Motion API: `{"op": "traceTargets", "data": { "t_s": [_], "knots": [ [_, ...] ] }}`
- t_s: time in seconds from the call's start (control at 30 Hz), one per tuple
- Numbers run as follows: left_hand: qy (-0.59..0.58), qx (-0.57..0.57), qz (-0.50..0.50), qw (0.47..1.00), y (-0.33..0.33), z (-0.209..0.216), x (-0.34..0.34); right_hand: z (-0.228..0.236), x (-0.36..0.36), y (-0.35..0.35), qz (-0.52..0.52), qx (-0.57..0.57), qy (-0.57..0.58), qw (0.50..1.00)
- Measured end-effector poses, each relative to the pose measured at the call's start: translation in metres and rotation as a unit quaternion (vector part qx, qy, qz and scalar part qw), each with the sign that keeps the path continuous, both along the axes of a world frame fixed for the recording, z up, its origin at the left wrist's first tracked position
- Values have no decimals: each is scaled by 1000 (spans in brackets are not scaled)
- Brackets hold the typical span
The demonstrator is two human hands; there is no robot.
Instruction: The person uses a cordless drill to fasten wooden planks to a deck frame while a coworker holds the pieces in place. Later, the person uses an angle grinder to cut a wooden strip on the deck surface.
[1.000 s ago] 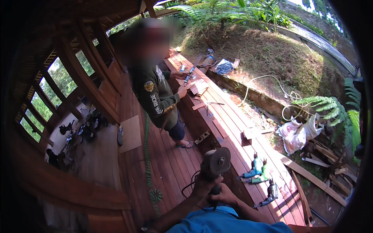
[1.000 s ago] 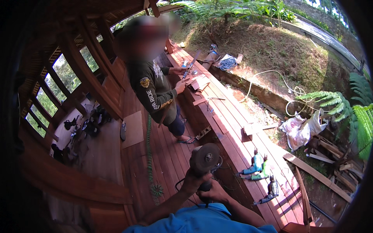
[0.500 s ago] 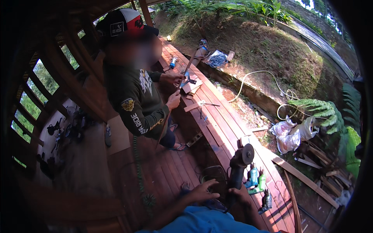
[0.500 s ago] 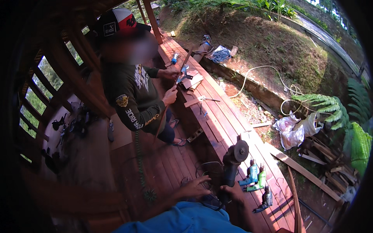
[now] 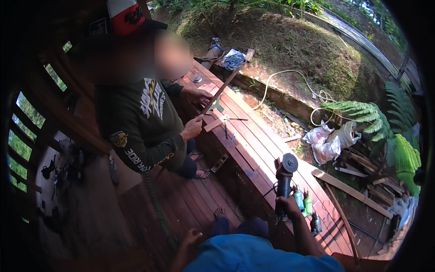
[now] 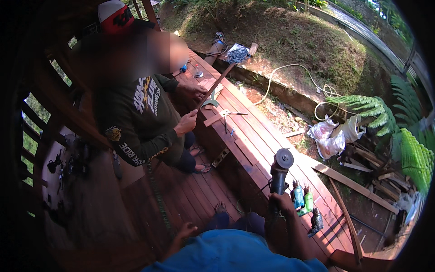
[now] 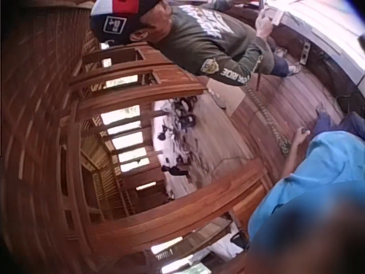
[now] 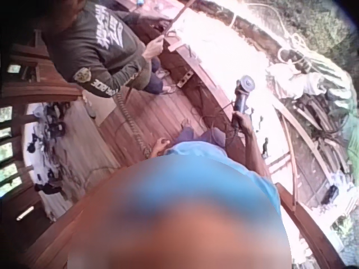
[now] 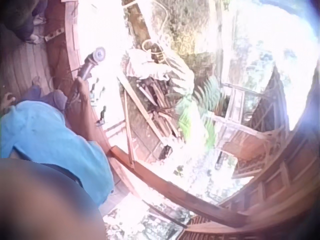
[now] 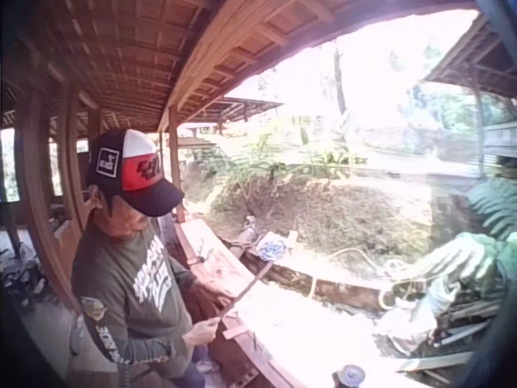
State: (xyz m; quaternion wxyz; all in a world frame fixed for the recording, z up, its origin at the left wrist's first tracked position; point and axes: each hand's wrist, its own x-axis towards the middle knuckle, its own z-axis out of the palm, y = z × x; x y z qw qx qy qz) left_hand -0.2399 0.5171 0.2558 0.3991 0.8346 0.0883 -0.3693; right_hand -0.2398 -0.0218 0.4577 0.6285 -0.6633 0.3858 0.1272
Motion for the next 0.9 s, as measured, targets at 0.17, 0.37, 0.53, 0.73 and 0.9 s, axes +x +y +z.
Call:
{"op": "traceTargets", "data": {
  "t_s": [0.17, 0.37, 0.53, 0.73, 0.9],
  "knots": [
    [109, 55, 134, 983, 73, -42, -60, -64, 56, -21, -57, 76, -30, 995],
    [138, 44, 293, 945, 56, -29, -154, -218, 146, -71, -71, 54, -5, 996],
    [31, 14, 187, 982, -43, -12, -217, -336, 229, -117, 142, -249, 71, 955],
    [127, 85, 211, 966, -89, 30, -209, -385, 278, -135, -24, -187, 143, 972],
    [149, 136, 203, 958, -101, 49, -166, -410, 296, -120, -42, -281, 124, 951]
  ]
}}
